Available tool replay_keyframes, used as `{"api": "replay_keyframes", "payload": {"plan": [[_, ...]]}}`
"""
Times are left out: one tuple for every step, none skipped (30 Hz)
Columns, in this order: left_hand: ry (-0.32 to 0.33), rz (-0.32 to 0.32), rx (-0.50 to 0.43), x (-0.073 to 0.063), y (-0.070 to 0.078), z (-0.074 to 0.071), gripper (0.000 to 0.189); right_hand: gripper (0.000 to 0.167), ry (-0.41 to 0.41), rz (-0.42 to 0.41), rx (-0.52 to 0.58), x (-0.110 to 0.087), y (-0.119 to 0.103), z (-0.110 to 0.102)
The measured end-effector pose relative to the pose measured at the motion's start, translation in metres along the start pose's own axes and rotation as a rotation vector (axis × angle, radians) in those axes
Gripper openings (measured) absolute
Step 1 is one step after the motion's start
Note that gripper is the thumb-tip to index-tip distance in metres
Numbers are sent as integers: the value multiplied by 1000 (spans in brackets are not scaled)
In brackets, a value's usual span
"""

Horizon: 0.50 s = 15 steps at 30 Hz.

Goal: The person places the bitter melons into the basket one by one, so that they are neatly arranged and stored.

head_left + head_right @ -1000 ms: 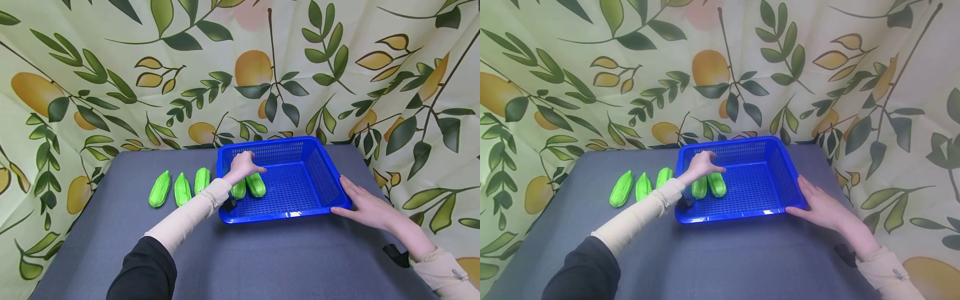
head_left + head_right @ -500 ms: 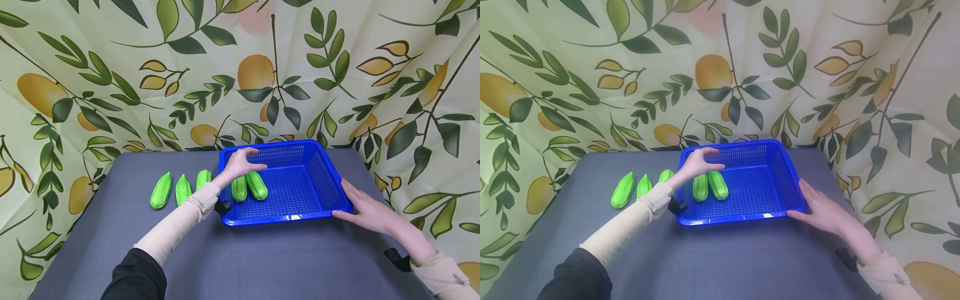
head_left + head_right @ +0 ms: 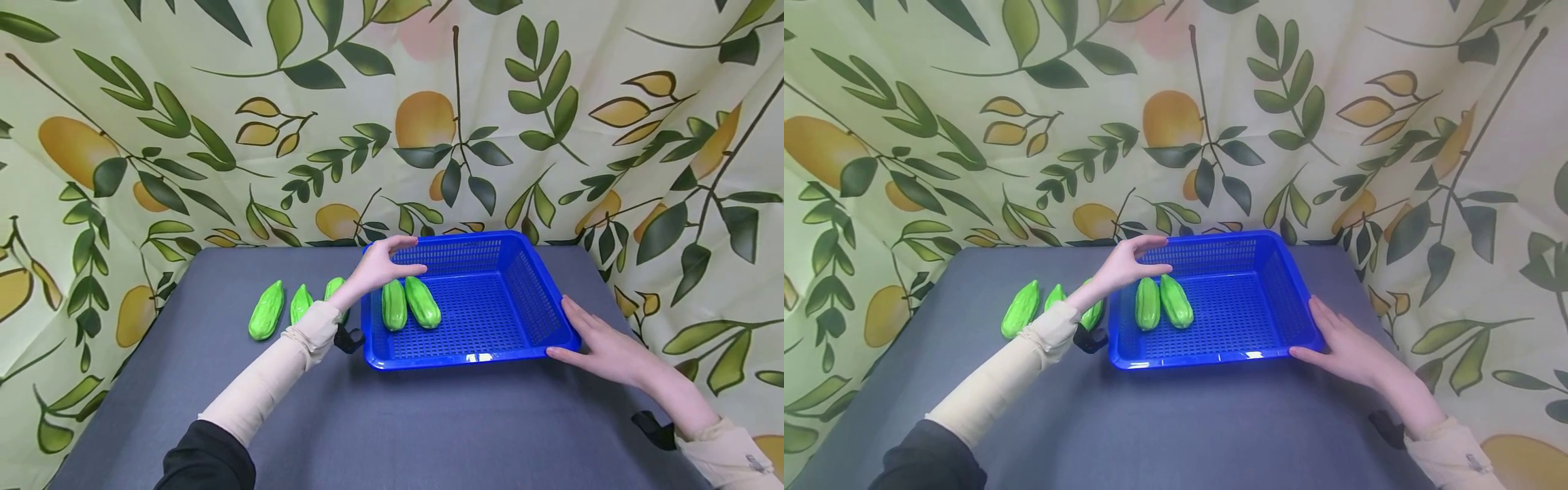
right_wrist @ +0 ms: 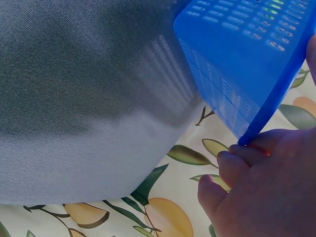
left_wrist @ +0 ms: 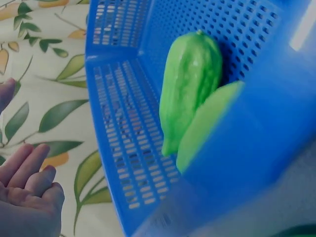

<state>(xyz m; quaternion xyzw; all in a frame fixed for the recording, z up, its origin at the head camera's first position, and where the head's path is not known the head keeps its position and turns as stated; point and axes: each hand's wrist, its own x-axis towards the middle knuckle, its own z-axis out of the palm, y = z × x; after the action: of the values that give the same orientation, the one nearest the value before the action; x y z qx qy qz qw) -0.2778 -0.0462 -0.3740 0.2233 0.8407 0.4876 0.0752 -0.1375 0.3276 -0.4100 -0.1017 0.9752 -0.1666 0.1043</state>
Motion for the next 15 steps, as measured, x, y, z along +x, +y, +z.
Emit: {"api": "replay_keyframes", "payload": {"plan": [[3,3,-15,-1,-1,-2,60,101,1,-2,1,0,0,0],[7,5,-31,-3,-2,-4,59,101,3,-5,4,-1,0,0],[11,8,-43,-4,-3,-7,58,101,5,-9,7,-1,0,0],[15,11,-54,-6,-4,-8,58,100,8,-13,10,-1,0,0],[20,15,-64,-7,-4,-10,57,100,12,-19,13,-1,0,0],[24,16,-75,-9,-4,-12,57,100,13,-22,16,-1,1,0],[29,18,-85,-11,-5,-14,57,100,15,-25,18,-1,1,0],[36,19,-91,-13,-5,-16,57,100,18,-28,21,-1,1,0],[43,17,-92,-15,-6,-18,57,100,19,-28,22,-1,1,0],[50,15,-96,-18,-6,-21,56,100,20,-29,21,-1,1,0],[59,12,-105,-20,-7,-23,56,100,21,-29,20,-1,1,0],[68,10,-115,-22,-7,-25,56,100,21,-28,19,-1,1,0],[79,6,-122,-25,-8,-28,56,100,23,-29,18,-1,1,0],[89,-1,-128,-28,-9,-31,56,100,23,-29,17,-1,1,0],[100,-8,-137,-31,-9,-33,56,100,23,-30,16,-1,1,0]]}}
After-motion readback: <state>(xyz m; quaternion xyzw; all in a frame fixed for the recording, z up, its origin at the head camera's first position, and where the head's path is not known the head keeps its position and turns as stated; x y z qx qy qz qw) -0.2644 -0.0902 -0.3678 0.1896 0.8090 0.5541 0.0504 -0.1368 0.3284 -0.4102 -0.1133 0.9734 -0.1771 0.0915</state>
